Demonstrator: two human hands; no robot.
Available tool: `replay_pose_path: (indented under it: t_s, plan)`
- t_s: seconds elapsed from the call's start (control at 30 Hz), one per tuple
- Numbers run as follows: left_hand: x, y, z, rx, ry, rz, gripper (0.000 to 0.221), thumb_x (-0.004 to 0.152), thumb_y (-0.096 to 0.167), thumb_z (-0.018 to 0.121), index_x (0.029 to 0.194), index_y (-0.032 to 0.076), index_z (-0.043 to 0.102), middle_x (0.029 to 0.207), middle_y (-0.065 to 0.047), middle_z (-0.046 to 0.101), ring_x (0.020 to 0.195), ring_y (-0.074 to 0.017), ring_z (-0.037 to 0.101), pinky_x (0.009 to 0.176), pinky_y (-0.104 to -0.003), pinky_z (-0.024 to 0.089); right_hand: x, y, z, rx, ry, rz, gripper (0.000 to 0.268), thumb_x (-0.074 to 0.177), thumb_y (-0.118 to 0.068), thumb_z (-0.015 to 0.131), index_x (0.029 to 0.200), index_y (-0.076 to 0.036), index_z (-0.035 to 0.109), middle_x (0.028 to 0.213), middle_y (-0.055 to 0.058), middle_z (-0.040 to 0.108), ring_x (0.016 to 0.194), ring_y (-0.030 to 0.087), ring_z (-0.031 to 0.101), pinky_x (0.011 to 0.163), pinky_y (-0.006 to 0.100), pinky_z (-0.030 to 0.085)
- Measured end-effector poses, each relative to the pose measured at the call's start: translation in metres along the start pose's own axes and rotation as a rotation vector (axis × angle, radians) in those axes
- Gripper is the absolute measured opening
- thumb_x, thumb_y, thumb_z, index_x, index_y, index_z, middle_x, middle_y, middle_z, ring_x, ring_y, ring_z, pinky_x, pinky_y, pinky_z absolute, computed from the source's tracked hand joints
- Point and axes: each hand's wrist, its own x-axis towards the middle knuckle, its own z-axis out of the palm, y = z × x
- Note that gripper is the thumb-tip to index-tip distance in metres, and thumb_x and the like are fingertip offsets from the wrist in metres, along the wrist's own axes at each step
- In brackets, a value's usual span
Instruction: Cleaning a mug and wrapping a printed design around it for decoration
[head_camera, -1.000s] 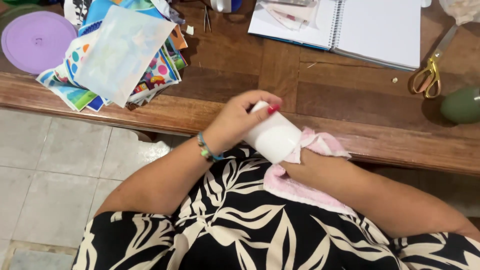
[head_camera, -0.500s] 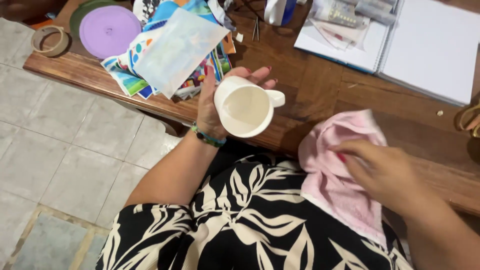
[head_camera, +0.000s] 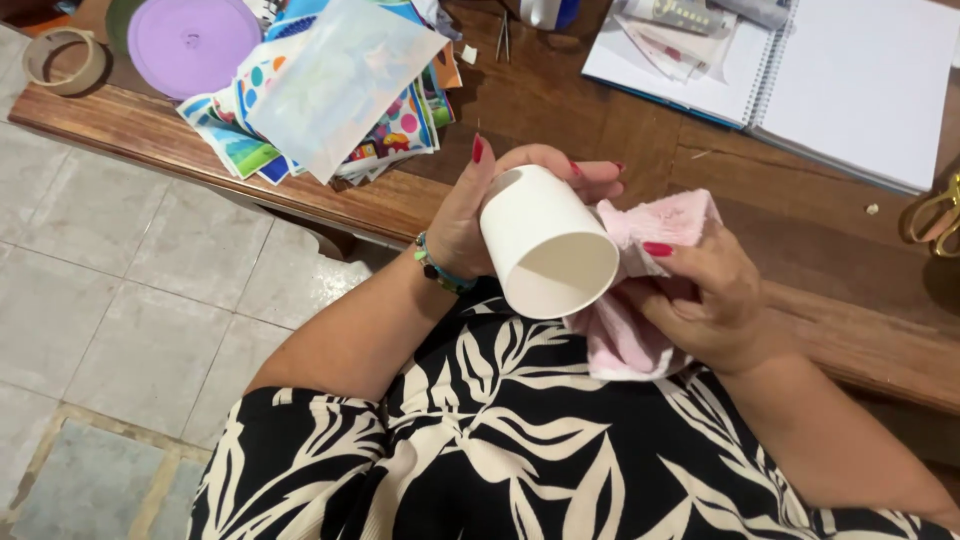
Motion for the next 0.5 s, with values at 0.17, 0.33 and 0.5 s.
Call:
replay_pose_path:
  t_s: [0.17, 0.33, 0.5]
  plan:
    - [0.005, -0.014, -0.010, -0.060, -0.028, -0.087, 0.066, 0.107, 0.063, 0.039, 0.125, 0.007, 0.069, 0.153, -0.028, 0.049, 0.142, -0.0415, 0.050, 0.117, -0.052, 0.043, -0.004, 0.003, 0.011, -0.121, 0.087, 0.011, 0.042, 0.090, -0.018, 0.082, 0.122, -0.006, 0.056, 0.119, 0.021, 0.065, 0.113, 0.039, 0.064, 0.125, 0.065, 0.041]
    - [0.018, -0.024, -0.017, -0.008, 0.085, -0.223, 0.084, 0.102, 0.069, 0.024, 0.137, 0.004, 0.064, 0.145, -0.027, 0.055, 0.139, -0.0390, 0.051, 0.117, -0.052, 0.040, -0.011, 0.006, 0.012, -0.311, 0.193, 0.010, 0.021, 0.093, 0.003, 0.070, 0.111, 0.002, 0.060, 0.097, 0.021, 0.069, 0.084, 0.032, 0.069, 0.076, 0.044, 0.060]
    - [0.020, -0.023, -0.019, 0.622, 0.572, -0.376, 0.096, 0.083, 0.074, 0.015, 0.141, 0.010, 0.055, 0.145, -0.020, 0.062, 0.134, -0.0363, 0.059, 0.103, -0.055, 0.055, -0.011, 0.001, -0.006, -0.566, 0.246, 0.182, 0.021, 0.094, 0.009, 0.077, 0.113, 0.002, 0.072, 0.101, 0.015, 0.073, 0.085, 0.034, 0.068, 0.082, 0.042, 0.056]
